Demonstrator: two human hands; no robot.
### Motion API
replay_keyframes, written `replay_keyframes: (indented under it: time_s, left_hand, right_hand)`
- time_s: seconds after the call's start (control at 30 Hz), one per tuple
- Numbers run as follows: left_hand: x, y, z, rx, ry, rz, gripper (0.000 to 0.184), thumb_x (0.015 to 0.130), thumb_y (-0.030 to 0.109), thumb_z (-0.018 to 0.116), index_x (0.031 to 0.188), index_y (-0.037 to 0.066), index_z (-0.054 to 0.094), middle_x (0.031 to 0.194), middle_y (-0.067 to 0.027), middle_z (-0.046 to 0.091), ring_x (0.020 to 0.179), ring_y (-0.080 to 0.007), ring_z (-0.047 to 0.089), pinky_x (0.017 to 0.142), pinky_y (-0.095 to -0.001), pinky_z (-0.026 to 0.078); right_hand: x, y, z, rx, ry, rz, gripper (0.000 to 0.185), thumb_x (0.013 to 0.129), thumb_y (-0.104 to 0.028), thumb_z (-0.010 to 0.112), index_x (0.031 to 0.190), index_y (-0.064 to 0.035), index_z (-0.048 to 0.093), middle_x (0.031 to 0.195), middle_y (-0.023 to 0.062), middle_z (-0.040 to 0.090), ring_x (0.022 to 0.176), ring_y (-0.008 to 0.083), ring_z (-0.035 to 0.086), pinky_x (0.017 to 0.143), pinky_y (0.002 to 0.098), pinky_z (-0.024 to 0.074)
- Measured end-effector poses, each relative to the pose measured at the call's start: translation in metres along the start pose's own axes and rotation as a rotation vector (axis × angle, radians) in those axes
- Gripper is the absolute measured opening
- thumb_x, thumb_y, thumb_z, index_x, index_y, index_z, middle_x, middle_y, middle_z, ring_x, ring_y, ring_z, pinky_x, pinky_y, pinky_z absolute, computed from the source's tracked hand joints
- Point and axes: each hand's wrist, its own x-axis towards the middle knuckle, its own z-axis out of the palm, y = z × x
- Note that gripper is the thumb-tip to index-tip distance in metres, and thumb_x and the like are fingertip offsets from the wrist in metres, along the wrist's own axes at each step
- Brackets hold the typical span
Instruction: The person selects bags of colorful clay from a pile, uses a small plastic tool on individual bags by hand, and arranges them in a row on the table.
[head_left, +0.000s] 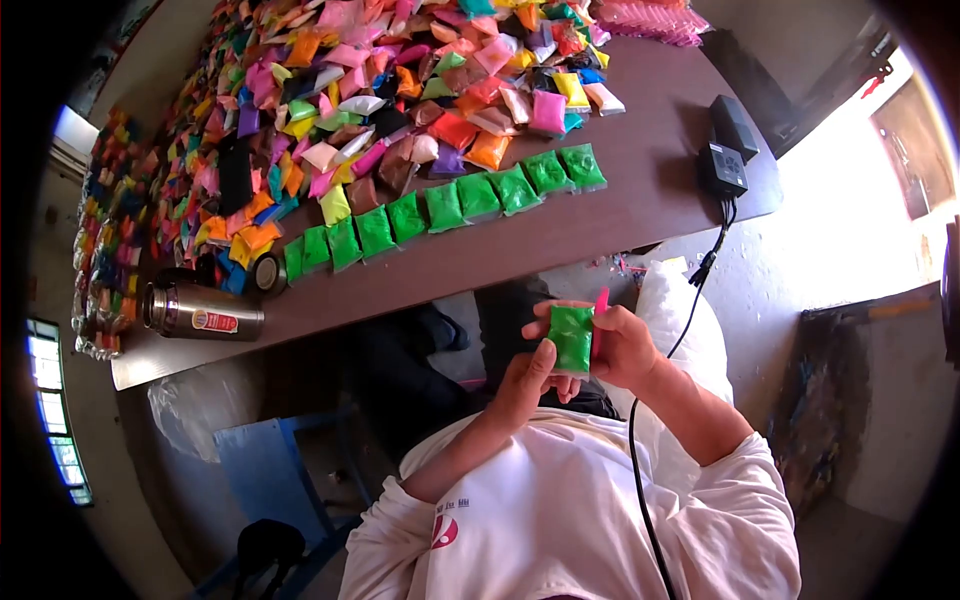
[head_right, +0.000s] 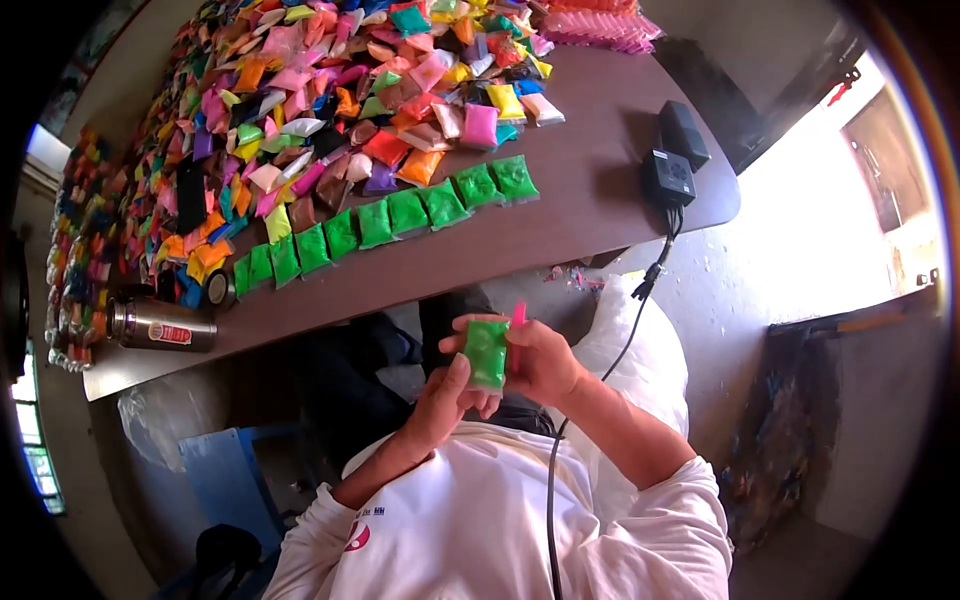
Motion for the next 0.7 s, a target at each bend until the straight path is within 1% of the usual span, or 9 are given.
replay_keyframes:
  time_s: [0.07, 0.13, 0.2, 0.27, 0.3, 0.4, 0.47, 0.6, 0.7]
  left_hand:
    - [-0.001, -0.002, -0.004, -0.089, -0.010, -0.013, 0.052, 0.096, 0.052, 0.032, 0.082, 0.006, 0.053, 0.072, -0.0029, 0.050, 0.065, -0.0133, 0.049, 0.059, -0.0282, 0.041]
    - [-0.002, -0.006, -0.006, -0.181, -0.024, -0.032, 0.050, 0.096, 0.051, 0.034, 0.082, 0.007, 0.053, 0.072, -0.0029, 0.050, 0.065, -0.0136, 0.049, 0.059, -0.0284, 0.041]
    - [-0.001, -0.013, -0.008, -0.179, 0.059, -0.084, 0.046, 0.095, 0.050, 0.038, 0.086, 0.007, 0.052, 0.072, -0.0027, 0.050, 0.066, -0.0140, 0.051, 0.059, -0.0278, 0.042]
    - [0.003, -0.025, -0.020, -0.150, 0.053, -0.129, 0.044, 0.095, 0.048, 0.039, 0.089, 0.007, 0.053, 0.074, -0.0035, 0.053, 0.068, -0.0147, 0.053, 0.060, -0.0266, 0.042]
    - [0.005, -0.029, -0.026, -0.121, 0.066, -0.117, 0.045, 0.095, 0.049, 0.039, 0.089, 0.007, 0.054, 0.076, -0.0045, 0.055, 0.070, -0.0151, 0.054, 0.061, -0.0262, 0.043]
    - [0.010, -0.012, -0.029, -0.226, 0.153, -0.127, 0.050, 0.095, 0.051, 0.038, 0.090, 0.006, 0.058, 0.081, -0.0077, 0.059, 0.073, -0.0160, 0.056, 0.063, -0.0266, 0.044]
    - [0.010, -0.007, -0.031, -0.170, 0.241, -0.044, 0.062, 0.096, 0.054, 0.029, 0.084, 0.002, 0.061, 0.073, -0.0082, 0.060, 0.064, -0.0134, 0.056, 0.061, -0.0244, 0.045]
    - [0.005, -0.014, -0.034, -0.098, 0.265, -0.084, 0.057, 0.096, 0.051, 0.037, 0.083, 0.002, 0.061, 0.074, -0.0065, 0.061, 0.064, -0.0115, 0.055, 0.062, -0.0231, 0.044]
    - [0.000, -0.017, -0.037, 0.127, 0.159, -0.008, 0.051, 0.095, 0.048, 0.043, 0.086, 0.001, 0.062, 0.073, -0.0036, 0.060, 0.066, -0.0070, 0.053, 0.061, -0.0209, 0.043]
  right_hand:
    - [0.002, 0.003, -0.001, 0.127, -0.085, 0.025, 0.056, 0.079, -0.027, 0.051, 0.127, 0.0022, 0.043, 0.120, 0.0219, 0.055, 0.089, 0.0336, 0.064, 0.065, 0.0359, 0.0561]
    - [0.005, 0.005, -0.005, -0.163, 0.038, -0.006, 0.050, 0.080, -0.021, 0.057, 0.122, 0.0032, 0.048, 0.119, 0.0231, 0.056, 0.096, 0.0312, 0.062, 0.069, 0.0383, 0.0559]
    - [0.006, 0.004, 0.000, -0.189, 0.079, -0.031, 0.038, 0.082, -0.015, 0.062, 0.114, 0.0037, 0.054, 0.101, 0.0194, 0.063, 0.081, 0.0238, 0.065, 0.063, 0.0342, 0.0558]
    - [0.010, 0.004, -0.001, -0.287, 0.126, -0.013, 0.026, 0.085, -0.014, 0.063, 0.105, 0.0019, 0.058, 0.081, 0.0105, 0.064, 0.057, 0.0124, 0.058, 0.047, 0.0236, 0.0463]
    - [0.016, 0.007, -0.008, -0.300, 0.270, -0.048, 0.014, 0.085, -0.011, 0.065, 0.093, -0.0019, 0.059, 0.066, 0.0017, 0.057, 0.043, 0.0048, 0.041, 0.038, 0.0191, 0.0289]
    - [0.019, -0.002, -0.004, -0.499, 0.408, -0.119, 0.013, 0.083, -0.012, 0.068, 0.086, -0.0053, 0.057, 0.064, -0.0017, 0.052, 0.045, 0.0033, 0.036, 0.039, 0.0199, 0.0218]
    - [0.023, -0.003, 0.001, -0.513, 0.443, -0.123, 0.015, 0.083, -0.014, 0.069, 0.084, -0.0070, 0.056, 0.063, -0.0037, 0.049, 0.046, 0.0026, 0.037, 0.040, 0.0194, 0.0238]
    - [0.027, 0.004, 0.006, -0.552, 0.368, -0.153, 0.017, 0.085, -0.020, 0.068, 0.084, -0.0079, 0.057, 0.064, -0.0036, 0.052, 0.049, 0.0029, 0.040, 0.042, 0.0184, 0.0260]
    - [0.033, 0.008, 0.010, -0.725, 0.341, -0.045, 0.022, 0.088, -0.025, 0.064, 0.083, -0.0054, 0.058, 0.071, 0.0029, 0.063, 0.060, 0.0094, 0.060, 0.050, 0.0205, 0.0468]
